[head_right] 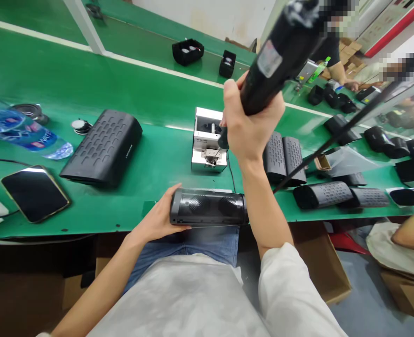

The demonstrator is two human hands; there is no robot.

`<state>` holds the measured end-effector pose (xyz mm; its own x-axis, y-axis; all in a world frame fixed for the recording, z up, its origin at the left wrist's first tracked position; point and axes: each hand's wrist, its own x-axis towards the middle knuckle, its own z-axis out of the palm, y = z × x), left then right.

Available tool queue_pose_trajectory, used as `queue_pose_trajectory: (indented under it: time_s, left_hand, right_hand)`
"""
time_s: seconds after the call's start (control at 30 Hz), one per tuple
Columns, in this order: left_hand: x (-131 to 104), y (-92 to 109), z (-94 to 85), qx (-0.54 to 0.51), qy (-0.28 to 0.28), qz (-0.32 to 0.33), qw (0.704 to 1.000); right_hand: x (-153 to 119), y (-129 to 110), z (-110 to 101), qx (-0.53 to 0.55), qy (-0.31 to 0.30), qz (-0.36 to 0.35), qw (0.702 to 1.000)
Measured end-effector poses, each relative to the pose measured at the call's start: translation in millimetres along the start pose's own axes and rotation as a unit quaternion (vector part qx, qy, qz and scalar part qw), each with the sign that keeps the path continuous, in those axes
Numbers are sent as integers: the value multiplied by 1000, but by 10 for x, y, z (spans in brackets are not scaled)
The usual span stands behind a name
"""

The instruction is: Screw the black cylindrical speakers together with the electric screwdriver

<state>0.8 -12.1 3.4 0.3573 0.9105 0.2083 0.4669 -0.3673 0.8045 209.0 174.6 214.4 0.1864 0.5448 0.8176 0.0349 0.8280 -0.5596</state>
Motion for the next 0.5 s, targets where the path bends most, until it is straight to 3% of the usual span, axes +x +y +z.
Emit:
queue_pose_trajectory:
  time_s: [0.2,0.5]
  left_hand:
    - [-5,9,-3,1,4,5,1000]
    - [-17,2,-3,4,0,-10,1000]
  right_hand:
    - [2,67,59,-31,-24,57,998]
    - [12,-6,11,-52,-19,43,998]
